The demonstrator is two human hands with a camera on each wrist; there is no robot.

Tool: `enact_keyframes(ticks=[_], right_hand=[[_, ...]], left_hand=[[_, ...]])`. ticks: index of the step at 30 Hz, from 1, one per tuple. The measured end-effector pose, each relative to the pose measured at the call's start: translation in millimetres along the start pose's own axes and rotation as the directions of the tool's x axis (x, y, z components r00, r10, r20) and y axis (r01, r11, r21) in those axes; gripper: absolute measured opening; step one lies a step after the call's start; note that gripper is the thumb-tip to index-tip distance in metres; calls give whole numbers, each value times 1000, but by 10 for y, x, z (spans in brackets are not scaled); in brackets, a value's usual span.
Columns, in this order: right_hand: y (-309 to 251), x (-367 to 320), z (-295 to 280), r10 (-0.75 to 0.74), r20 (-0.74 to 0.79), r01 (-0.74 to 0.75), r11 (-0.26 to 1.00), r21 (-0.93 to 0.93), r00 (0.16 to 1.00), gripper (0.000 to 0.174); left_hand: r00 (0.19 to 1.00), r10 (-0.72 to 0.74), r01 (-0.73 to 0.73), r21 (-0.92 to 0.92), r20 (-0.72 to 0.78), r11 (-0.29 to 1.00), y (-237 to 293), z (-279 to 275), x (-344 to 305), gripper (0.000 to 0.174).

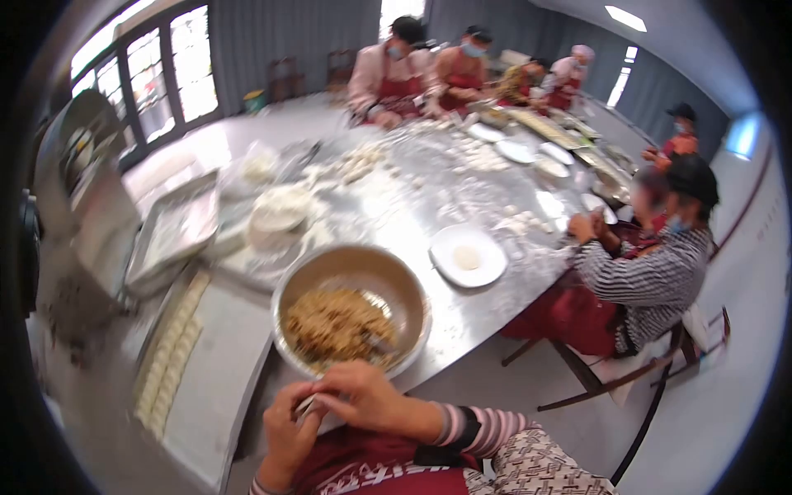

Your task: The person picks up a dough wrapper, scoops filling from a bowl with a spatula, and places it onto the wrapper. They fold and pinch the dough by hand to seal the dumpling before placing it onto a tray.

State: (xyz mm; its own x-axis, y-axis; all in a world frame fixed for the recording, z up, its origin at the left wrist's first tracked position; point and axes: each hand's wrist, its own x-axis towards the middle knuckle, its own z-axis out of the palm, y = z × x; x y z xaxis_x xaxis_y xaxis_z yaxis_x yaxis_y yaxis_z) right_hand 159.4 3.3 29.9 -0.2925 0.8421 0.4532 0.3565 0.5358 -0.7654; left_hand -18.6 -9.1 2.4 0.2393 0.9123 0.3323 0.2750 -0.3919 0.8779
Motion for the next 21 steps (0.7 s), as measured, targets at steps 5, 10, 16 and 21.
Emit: enact_keyframes(ticks=[5, 10, 16, 21], right_hand=[[30, -51, 1, 6, 16, -4, 995, -102, 1000, 9], [40, -84, 8, 27, 16, -25, 988, -154, 999, 12], [91, -108, 29, 23, 30, -18, 990, -138, 999, 14], [94, -65, 26, -161, -97, 147, 979, -141, 982, 11]], left_hand=[[992, 91, -94, 31, 87, 995, 67, -24, 5, 31], [973, 182, -198, 109, 144, 974, 71, -35, 16, 37], [971, 164, -177, 62, 176, 982, 114, -59, 4, 38], [995, -16, 33, -175, 100, 984, -88, 104, 20, 35]])
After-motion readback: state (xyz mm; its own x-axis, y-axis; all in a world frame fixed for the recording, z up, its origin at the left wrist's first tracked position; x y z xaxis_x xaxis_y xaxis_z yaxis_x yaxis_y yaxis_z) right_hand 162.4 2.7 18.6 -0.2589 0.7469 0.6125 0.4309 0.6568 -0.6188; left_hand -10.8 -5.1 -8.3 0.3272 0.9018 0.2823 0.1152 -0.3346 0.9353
